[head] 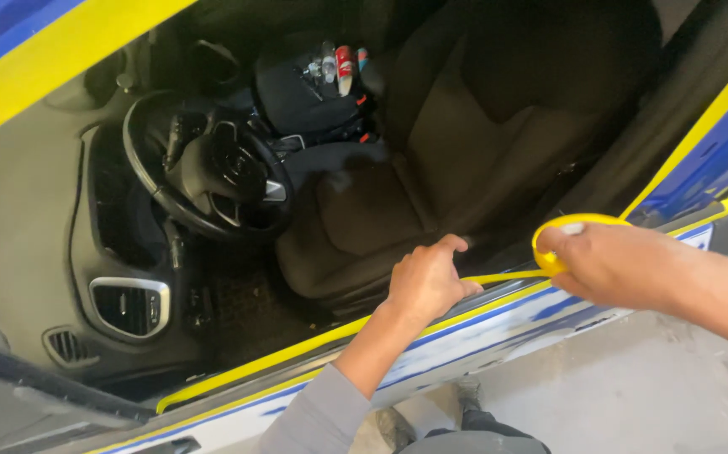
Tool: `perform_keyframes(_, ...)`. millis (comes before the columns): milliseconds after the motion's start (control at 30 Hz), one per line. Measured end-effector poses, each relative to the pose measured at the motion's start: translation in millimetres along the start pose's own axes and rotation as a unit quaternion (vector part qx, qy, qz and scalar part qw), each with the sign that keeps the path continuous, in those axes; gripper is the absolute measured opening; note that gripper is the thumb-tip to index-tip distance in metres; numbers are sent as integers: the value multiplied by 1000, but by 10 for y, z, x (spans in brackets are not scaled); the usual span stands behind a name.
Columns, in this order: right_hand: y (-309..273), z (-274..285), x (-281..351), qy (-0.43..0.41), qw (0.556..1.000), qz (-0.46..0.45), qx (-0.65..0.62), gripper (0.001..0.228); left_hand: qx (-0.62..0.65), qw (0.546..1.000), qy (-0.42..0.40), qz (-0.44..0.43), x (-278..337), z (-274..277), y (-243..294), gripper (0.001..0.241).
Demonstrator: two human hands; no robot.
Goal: The person applies yellow masking tape along the edges of a car door frame and window opening. They smooth the tape by hand to ensure it adheres evenly along the contours of the door jamb and lower window trim.
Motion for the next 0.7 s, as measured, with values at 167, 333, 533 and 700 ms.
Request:
perform_keyframes(167,-146,294,409,12,999,-23,38,38,-13,1000,-8,3,-18,11,13,61)
perform_keyframes(333,-27,70,559,13,993,-113,22,40,-10,1000,-13,0,-18,25,-3,59)
perform_keyframes(533,365,-384,706,98,967,-220,85,52,-9,1000,-6,-11,-26,-15,-50,57)
perform_keyframes(700,876,-704,751,125,919,-373,-28,47,-11,1000,-8,-6,-42,-21,-38,57)
Point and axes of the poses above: each hand's wrist, its own x-axis away from the middle knuckle, its own z-axis out of the back of the hand, y = z × x, the point moved 2 cm from there along -x, towards the middle knuckle, and after that the axes turned 1 degree about z, right-handed, at the moved point
